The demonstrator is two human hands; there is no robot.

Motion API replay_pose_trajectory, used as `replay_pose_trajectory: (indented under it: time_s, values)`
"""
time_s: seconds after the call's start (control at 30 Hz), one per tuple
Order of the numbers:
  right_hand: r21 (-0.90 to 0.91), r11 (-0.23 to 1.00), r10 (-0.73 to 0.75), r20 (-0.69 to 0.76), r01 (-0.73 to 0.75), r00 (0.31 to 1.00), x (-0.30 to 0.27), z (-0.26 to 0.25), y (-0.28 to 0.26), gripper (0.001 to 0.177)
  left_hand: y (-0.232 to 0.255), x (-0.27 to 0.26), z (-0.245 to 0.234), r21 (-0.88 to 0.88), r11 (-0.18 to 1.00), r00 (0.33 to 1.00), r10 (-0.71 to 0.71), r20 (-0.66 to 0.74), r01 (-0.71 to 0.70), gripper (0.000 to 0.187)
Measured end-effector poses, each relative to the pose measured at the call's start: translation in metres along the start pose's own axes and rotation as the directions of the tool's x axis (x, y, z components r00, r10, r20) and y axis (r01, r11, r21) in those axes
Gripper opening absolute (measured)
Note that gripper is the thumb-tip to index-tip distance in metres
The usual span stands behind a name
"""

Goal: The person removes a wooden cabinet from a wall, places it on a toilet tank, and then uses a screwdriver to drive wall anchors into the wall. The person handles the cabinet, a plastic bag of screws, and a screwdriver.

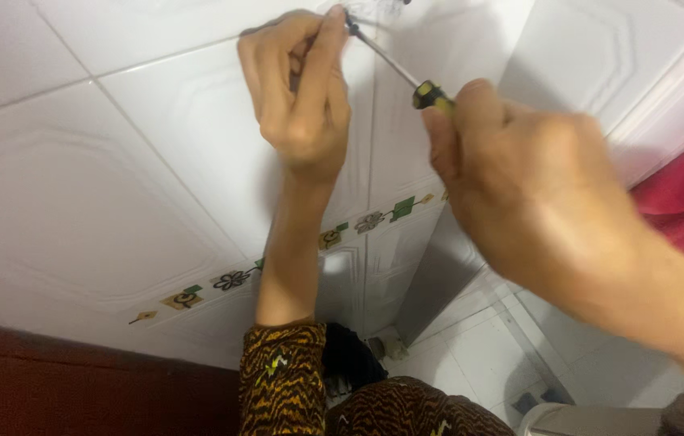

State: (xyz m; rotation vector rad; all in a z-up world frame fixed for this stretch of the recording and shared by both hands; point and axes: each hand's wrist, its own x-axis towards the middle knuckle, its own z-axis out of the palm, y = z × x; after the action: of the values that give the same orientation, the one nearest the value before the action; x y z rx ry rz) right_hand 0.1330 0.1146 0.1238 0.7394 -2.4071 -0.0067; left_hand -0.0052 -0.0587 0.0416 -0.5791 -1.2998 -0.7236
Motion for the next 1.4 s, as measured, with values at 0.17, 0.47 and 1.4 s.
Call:
replay_pose_trajectory:
  time_s: [0.17,0.47,1.4]
  values:
    - [-0.155,0.976,-0.188,-0.268,0.151,0.945,-0.009,0.02,0.004,0.024,-0.007,0.007,0.009,0.083,0.989,0.99,0.128,-0.062,-0.122,0.029]
    - [-0.889,0.406,-0.451,0.005,0.21,0.893,-0.001,0.011,0.017,0.002,-0.008,0.006,0.009,0.122,0.981,0.988,0.153,-0.028,-0.149,0.025]
    - [-0.453,0.887,-0.212,-0.226,0.09,0.951,-0.002,0.001,-0.003,0.017,-0.001,0.01,0.004,0.066,0.979,0.981,0.189,0.034,-0.191,0.03]
